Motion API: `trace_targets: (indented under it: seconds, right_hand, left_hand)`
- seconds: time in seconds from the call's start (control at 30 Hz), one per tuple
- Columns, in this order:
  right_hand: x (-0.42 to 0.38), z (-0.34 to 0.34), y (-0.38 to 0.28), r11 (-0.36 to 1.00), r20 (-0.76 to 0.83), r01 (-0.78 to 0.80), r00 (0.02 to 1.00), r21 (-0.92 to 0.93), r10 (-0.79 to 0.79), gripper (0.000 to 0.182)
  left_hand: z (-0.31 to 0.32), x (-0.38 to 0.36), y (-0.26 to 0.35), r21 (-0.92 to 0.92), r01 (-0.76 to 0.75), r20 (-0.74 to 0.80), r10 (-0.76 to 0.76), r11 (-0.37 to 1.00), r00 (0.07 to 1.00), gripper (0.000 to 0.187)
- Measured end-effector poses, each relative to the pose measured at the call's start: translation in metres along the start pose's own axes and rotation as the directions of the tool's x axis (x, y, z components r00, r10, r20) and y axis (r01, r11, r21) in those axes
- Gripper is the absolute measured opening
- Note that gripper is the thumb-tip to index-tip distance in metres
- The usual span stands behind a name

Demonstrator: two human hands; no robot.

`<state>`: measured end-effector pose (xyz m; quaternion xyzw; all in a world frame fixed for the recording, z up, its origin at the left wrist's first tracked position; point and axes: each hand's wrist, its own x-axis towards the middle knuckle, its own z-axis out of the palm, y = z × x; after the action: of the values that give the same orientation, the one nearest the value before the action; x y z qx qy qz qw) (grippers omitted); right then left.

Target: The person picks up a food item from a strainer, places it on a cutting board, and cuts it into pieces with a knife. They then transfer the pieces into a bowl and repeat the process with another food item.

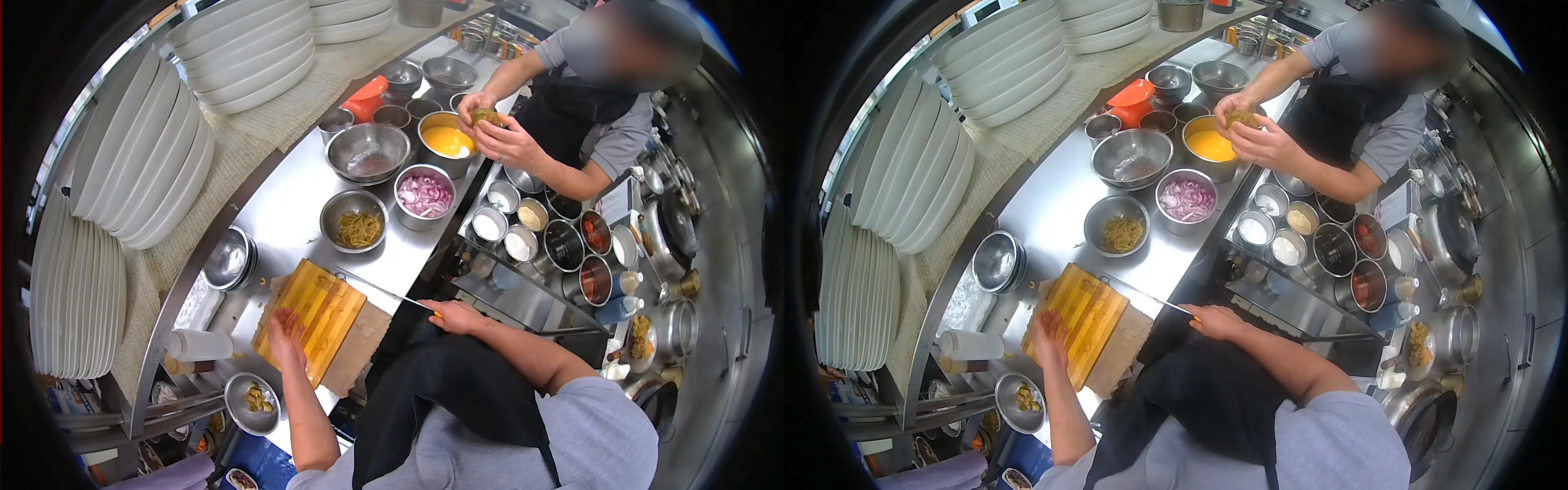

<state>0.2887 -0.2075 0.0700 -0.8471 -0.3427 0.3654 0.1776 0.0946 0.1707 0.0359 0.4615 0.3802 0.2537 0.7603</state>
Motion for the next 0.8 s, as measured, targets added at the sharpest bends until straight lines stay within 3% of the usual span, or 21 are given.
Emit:
trace_targets:
  seconds: [0.4, 0.6, 0.7, 0.8]
  right_hand:
    - [0.007, 0.008, 0.008, 0.998, -0.011, 0.019, 1.0, -0.06, -0.02, 0.06]
    - [0.011, 0.017, 0.017, 0.997, -0.046, 0.05, 0.998, -0.05, -0.052, 0.059]
    - [0.008, 0.013, 0.011, 0.999, -0.038, 0.032, 0.999, -0.043, -0.034, 0.059]
    - [0.006, 0.01, 0.008, 0.999, -0.031, 0.02, 0.999, -0.041, -0.021, 0.058]
  left_hand:
    - [0.0, 0.0, 0.002, 0.016, -0.056, -0.001, 0.056, 0.998, 0.998, 0.044]
    - [0.05, 0.001, 0.023, 0.107, -0.15, 0.05, 0.145, 0.983, 0.988, 0.042]
    - [0.107, -0.004, 0.049, 0.185, -0.344, 0.312, 0.277, 0.921, 0.909, 0.031]
    - [0.177, -0.014, 0.072, 0.094, -0.528, 0.535, 0.404, 0.844, 0.742, 0.027]
